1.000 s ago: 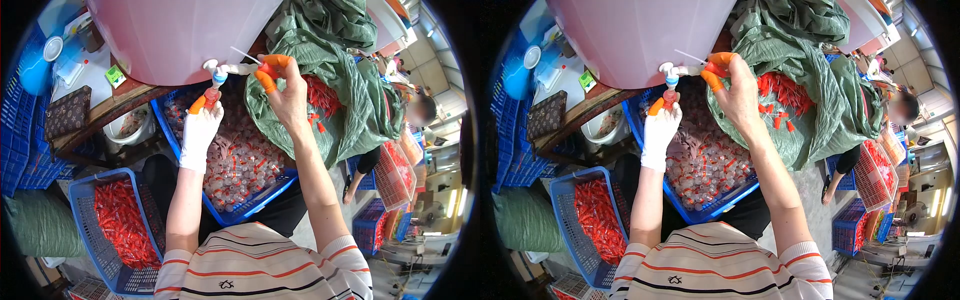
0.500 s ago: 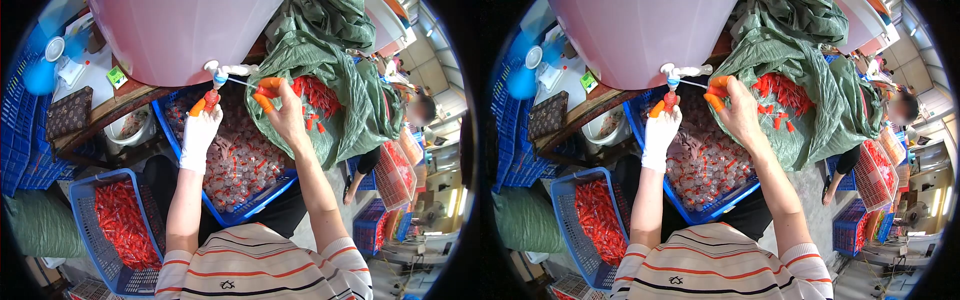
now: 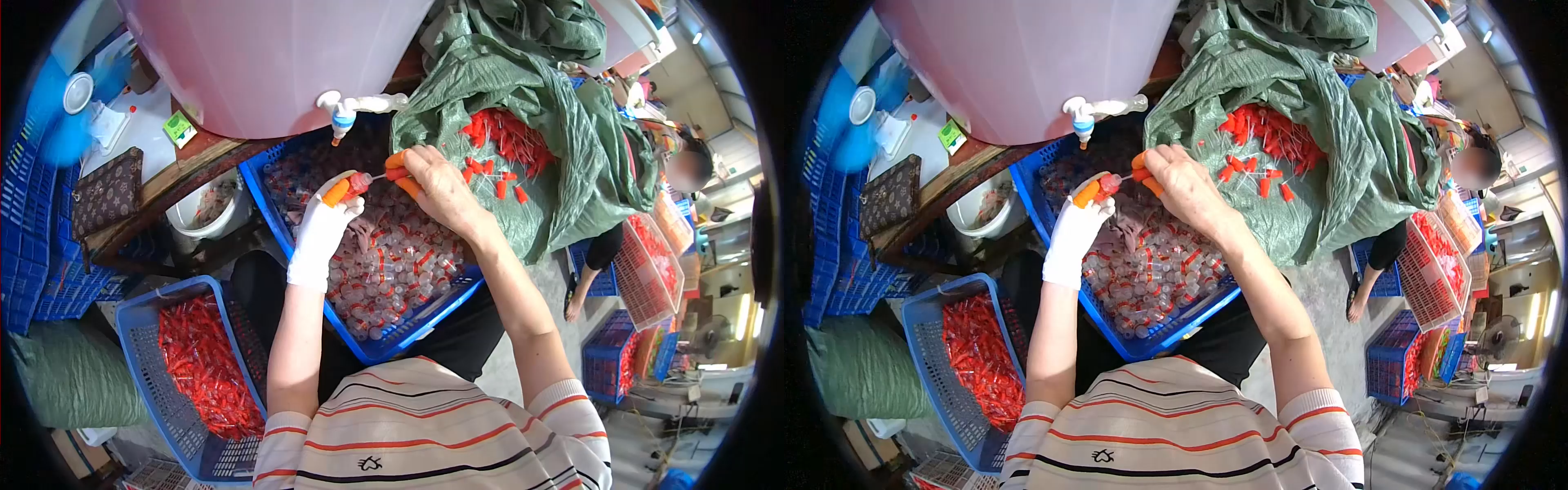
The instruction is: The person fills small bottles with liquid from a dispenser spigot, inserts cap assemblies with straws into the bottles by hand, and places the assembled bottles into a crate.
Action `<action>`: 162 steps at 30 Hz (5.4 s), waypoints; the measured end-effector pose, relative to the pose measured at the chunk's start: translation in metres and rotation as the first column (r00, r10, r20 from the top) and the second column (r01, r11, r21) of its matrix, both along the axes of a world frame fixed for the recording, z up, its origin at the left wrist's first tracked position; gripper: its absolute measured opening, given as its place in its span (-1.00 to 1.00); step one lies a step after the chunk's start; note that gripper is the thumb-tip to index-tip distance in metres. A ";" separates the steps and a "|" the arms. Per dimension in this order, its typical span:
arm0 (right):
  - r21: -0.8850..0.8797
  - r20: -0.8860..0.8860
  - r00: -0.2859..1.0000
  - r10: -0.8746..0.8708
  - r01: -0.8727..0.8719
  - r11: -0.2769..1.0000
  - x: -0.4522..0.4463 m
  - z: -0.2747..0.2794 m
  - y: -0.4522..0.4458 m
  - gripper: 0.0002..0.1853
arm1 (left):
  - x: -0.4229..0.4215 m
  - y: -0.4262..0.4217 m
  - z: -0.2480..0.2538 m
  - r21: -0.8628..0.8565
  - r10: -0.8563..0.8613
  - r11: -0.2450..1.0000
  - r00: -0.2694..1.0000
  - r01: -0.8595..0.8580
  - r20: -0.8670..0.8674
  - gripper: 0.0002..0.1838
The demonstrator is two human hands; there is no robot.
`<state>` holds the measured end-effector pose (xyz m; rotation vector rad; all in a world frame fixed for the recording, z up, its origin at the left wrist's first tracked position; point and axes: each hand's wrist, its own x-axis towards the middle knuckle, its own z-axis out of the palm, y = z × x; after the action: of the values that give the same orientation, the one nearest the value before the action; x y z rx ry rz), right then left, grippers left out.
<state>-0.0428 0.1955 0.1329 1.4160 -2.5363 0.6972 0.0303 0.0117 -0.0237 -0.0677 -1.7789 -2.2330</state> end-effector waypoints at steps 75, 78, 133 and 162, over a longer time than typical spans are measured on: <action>-0.424 0.203 0.971 -0.122 0.200 0.883 -0.027 0.034 -0.040 -0.72 | -0.036 -0.032 -0.025 0.307 -0.114 0.943 0.992 0.126 -0.058 -0.51; -0.445 0.244 0.964 -0.109 0.211 0.870 -0.030 0.027 -0.040 -0.72 | -0.038 -0.033 -0.022 0.737 -0.326 0.491 0.883 0.464 -0.338 -0.47; 0.067 0.107 0.978 -0.182 0.175 0.982 0.039 -0.016 0.028 -0.67 | 0.020 0.032 0.064 0.279 -0.156 0.957 0.949 0.076 0.274 -0.61; 0.151 -0.182 0.939 -0.293 0.321 0.935 -0.043 -0.057 0.121 -0.73 | 0.244 -0.173 0.000 -0.916 0.800 0.216 0.599 -0.337 -0.032 -0.53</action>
<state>-0.0863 0.3164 0.0761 1.0308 -2.6604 0.2987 0.2739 -0.1615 -0.0241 0.8945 -2.4140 -0.6035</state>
